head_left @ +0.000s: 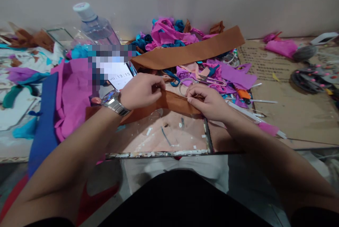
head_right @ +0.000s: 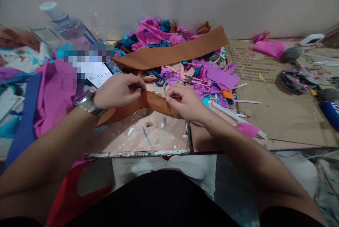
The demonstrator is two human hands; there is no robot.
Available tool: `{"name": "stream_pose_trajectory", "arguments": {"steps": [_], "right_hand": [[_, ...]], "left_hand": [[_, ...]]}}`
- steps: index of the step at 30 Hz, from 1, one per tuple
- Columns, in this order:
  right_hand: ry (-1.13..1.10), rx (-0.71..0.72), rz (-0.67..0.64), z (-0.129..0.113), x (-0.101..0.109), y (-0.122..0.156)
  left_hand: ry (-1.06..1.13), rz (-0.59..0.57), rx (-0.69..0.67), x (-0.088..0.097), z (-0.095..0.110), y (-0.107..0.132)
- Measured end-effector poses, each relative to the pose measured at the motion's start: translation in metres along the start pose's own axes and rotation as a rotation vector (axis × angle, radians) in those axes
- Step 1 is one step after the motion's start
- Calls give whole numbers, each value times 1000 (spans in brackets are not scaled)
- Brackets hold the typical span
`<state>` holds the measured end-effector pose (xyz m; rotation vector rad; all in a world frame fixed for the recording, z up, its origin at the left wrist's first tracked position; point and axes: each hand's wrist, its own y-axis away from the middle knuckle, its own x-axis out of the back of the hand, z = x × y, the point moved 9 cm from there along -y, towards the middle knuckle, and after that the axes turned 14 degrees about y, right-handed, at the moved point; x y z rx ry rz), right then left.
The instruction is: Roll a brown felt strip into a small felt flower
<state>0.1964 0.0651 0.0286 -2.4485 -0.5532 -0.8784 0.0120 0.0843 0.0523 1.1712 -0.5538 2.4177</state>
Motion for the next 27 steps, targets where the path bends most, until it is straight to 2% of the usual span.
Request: {"name": "stream_pose_trajectory", "arguments": {"steps": [6, 12, 18, 27], "right_hand": [[19, -19, -14, 1, -2, 0], [-33, -40, -37, -1, -4, 0], [-80, -82, -37, 3, -4, 1], [-97, -104, -46, 6, -5, 2]], "left_hand": [[-73, -22, -39, -4, 5, 1], [-53, -116, -123, -18, 18, 3], [-25, -87, -87, -14, 15, 3], [43, -67, -214, -16, 25, 6]]}}
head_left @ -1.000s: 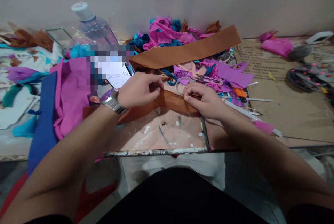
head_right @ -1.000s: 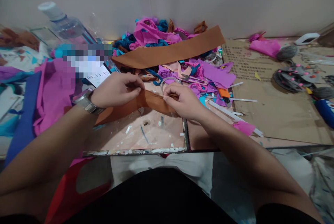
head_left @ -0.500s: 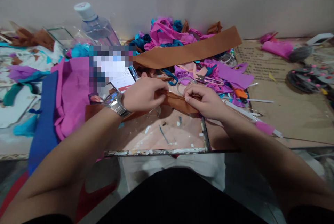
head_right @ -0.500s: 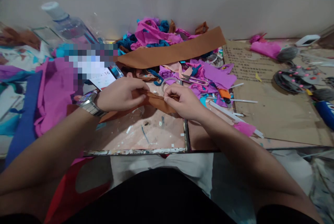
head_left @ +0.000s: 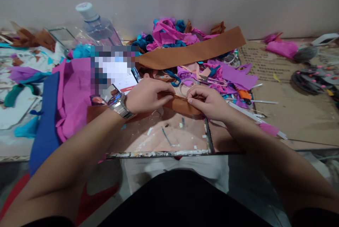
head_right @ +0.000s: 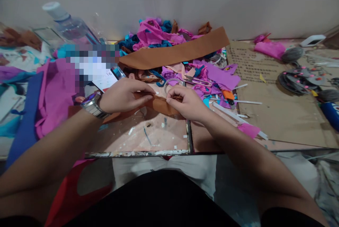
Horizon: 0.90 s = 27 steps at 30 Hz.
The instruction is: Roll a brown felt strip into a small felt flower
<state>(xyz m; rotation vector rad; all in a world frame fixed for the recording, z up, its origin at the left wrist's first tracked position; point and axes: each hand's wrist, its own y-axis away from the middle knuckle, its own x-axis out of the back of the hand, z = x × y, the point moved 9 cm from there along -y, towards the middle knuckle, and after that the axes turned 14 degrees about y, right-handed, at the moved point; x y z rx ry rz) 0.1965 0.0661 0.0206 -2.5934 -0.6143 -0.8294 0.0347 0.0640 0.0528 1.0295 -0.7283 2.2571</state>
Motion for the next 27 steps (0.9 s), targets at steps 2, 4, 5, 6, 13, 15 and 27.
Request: {"name": "stream_pose_trajectory", "arguments": {"steps": [2, 4, 5, 6, 13, 15, 27], "right_hand": [[-17, -15, -4, 1, -1, 0], [-27, -25, -10, 2, -1, 0], [-29, -27, -13, 1, -2, 0], [-29, -29, -15, 1, -2, 1], [-43, -55, -30, 2, -4, 2], [-41, -43, -23, 2, -3, 2], [10, -86, 6, 6, 5, -1]], "left_hand": [[-7, 27, 1, 1, -1, 0], [-7, 49, 10, 2, -1, 0], [-7, 56, 13, 2, -1, 0], [-6, 57, 15, 1, -1, 1], [3, 94, -17, -1, 4, 2], [23, 90, -4, 0, 4, 2], [-42, 97, -5, 16, -13, 1]]}}
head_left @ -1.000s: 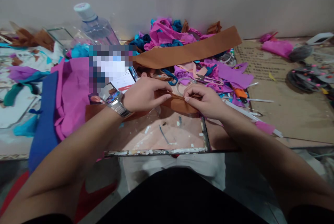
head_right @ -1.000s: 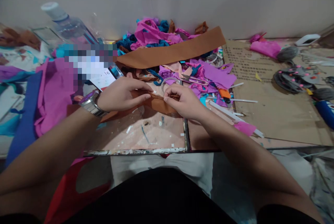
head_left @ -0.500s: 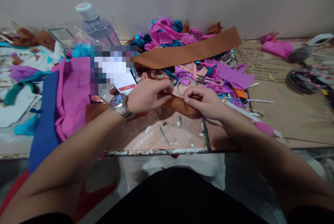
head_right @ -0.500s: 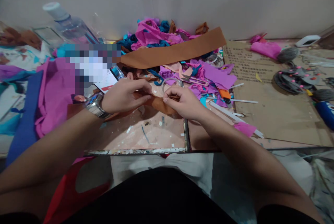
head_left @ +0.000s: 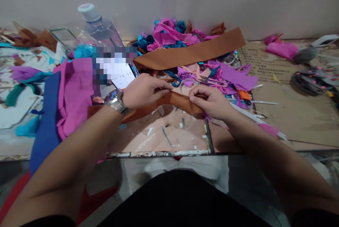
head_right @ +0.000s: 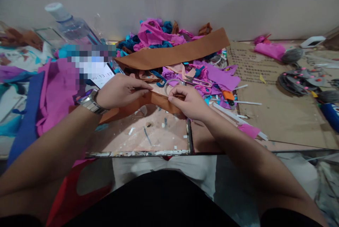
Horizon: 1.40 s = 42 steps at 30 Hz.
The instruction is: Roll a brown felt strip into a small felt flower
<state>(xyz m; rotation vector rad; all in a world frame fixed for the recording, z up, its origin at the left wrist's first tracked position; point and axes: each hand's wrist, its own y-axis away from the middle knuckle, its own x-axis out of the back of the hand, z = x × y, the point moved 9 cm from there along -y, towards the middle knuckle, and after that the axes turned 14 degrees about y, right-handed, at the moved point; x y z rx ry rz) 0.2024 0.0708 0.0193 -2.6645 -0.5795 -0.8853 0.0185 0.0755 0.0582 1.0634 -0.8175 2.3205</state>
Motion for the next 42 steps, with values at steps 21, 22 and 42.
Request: {"name": "stream_pose_trajectory", "arguments": {"steps": [21, 22, 42], "right_hand": [[39, 205, -96, -19, -22, 8], [32, 202, -94, -19, -22, 8], [-111, 13, -142, 3, -10, 5]], "left_hand": [[187, -163, -32, -38, 43, 3], [197, -169, -32, -39, 42, 3], [479, -268, 142, -35, 12, 2]]}}
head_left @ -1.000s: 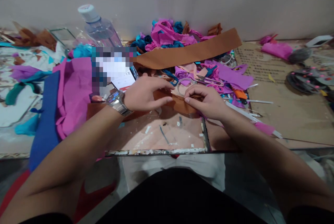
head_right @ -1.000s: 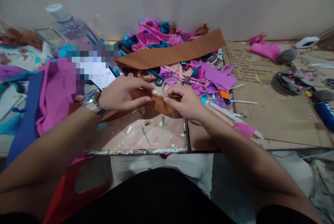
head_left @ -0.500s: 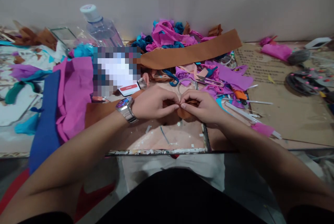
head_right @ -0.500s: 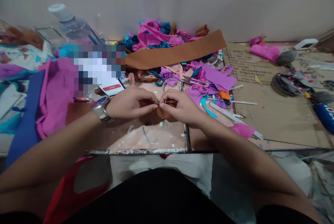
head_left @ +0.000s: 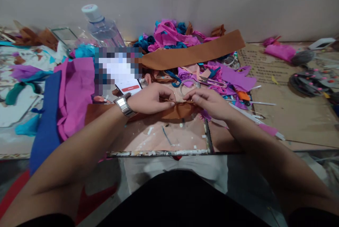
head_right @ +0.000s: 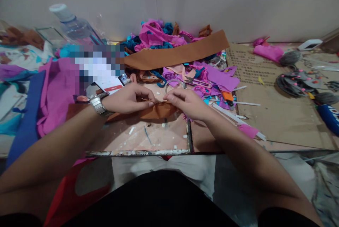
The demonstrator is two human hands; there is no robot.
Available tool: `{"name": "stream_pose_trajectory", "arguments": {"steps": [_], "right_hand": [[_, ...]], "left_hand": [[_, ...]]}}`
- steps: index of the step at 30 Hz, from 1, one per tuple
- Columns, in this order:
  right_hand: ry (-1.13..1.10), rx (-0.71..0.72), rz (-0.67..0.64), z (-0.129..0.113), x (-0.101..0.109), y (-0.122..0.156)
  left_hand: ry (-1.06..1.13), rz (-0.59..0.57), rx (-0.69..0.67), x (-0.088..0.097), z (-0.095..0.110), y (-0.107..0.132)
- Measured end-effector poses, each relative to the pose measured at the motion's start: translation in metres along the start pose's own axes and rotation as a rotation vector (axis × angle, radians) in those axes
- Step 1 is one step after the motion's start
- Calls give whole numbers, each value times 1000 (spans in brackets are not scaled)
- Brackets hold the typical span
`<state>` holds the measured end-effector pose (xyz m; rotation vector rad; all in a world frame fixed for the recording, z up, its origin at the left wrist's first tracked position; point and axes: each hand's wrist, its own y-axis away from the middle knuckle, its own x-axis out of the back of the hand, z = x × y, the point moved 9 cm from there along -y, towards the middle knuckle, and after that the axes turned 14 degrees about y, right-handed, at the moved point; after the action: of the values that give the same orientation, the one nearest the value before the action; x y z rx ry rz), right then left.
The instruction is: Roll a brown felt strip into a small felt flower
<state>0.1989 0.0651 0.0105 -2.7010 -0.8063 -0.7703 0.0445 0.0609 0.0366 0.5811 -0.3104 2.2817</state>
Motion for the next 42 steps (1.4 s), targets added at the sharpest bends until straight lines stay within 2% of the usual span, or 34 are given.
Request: {"name": "stream_pose_trajectory", "arguments": {"steps": [4, 10, 15, 27, 32, 42], "right_hand": [[42, -8, -94, 3, -10, 2], [16, -42, -66, 5, -7, -1], [34, -14, -49, 3, -4, -3], [92, 4, -85, 0, -16, 3], [134, 83, -84, -7, -19, 3], [198, 102, -35, -1, -21, 2]], "left_hand": [[-15, 5, 30, 3, -7, 0], [-100, 2, 29, 9, -12, -1], [-123, 20, 23, 12, -18, -2], [-35, -35, 23, -11, -17, -3], [-24, -34, 28, -15, -17, -2], [27, -45, 72, -19, -14, -2]]}}
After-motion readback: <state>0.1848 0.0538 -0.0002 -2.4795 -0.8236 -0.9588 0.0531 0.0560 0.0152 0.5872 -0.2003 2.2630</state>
